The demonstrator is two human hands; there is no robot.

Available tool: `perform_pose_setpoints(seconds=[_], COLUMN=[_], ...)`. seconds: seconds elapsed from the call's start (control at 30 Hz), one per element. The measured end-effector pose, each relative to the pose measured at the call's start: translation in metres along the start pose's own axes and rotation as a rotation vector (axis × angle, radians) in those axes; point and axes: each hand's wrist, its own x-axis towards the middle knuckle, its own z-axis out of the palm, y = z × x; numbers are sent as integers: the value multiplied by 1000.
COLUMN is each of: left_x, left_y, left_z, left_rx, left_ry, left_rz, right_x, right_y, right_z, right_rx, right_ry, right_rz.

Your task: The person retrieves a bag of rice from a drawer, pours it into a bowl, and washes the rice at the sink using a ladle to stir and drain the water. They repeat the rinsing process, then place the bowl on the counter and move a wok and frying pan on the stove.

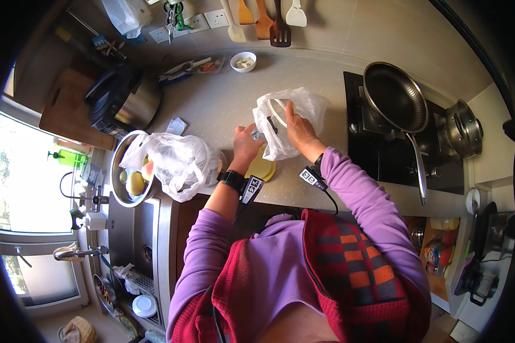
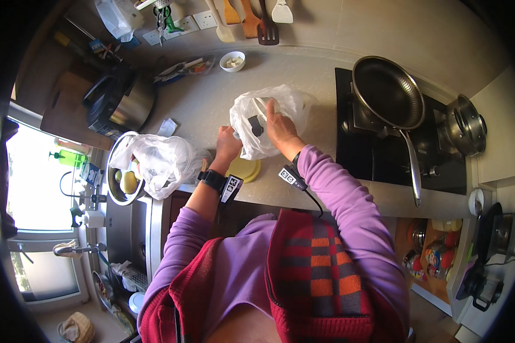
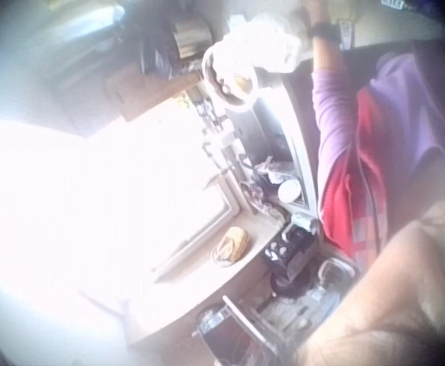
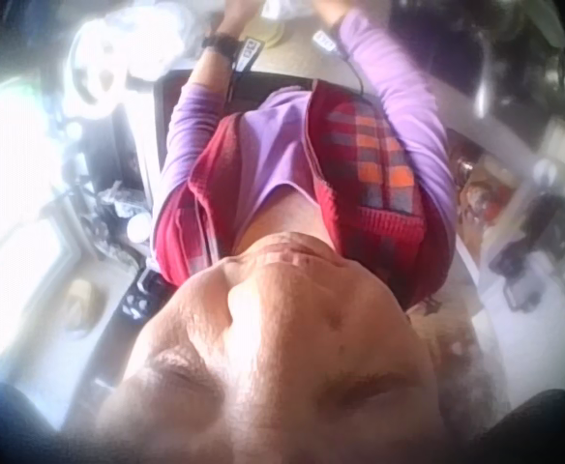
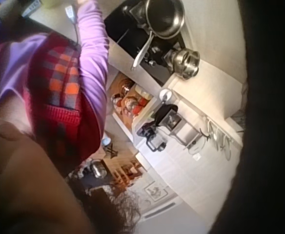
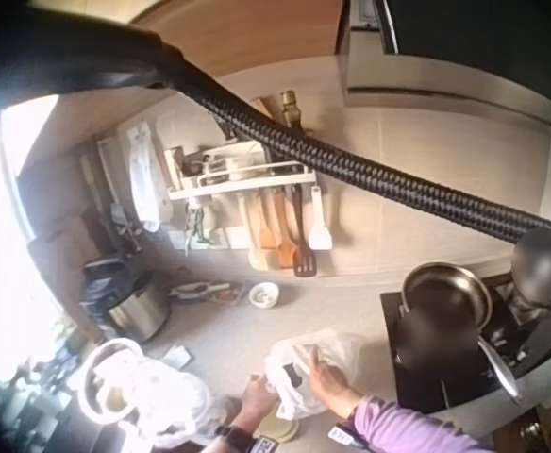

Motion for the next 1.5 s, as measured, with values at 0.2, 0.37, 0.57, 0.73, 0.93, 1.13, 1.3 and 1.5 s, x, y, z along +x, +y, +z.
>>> perform_pose_setpoints(seconds=[0.2, 0.37, 0.57, 0.73, 0.93, 1.13, 1.3, 1.5], left_x=[8, 16, 44, 73, 101, 99, 110, 88], left_y=[1, -3, -1, 17, 51, 79, 56, 40], left_z=[7, 15, 11, 6, 11, 22, 4, -7], left_rx=[-71, 5, -353, -423, -625, -362, -721, -219], left_ry=[86, 182, 122, 67, -137, -262, -123, -80], left_rz=[-26, 106, -78, -73, -46, 245, 34, 162], right_x=[9, 13, 20, 20, 29, 36, 20, 4], right_y=[1, 7, 26, 29, 53, 77, 80, 75], right_z=[4, 15, 29, 40, 69, 91, 69, 48], right_rx=[29, 81, 194, 435, -210, 926, 2044, 2226], right_ry=[-35, -31, 16, 101, 80, -192, -223, -252], right_rz=[-81, -70, -147, 95, -199, 260, 457, 341])
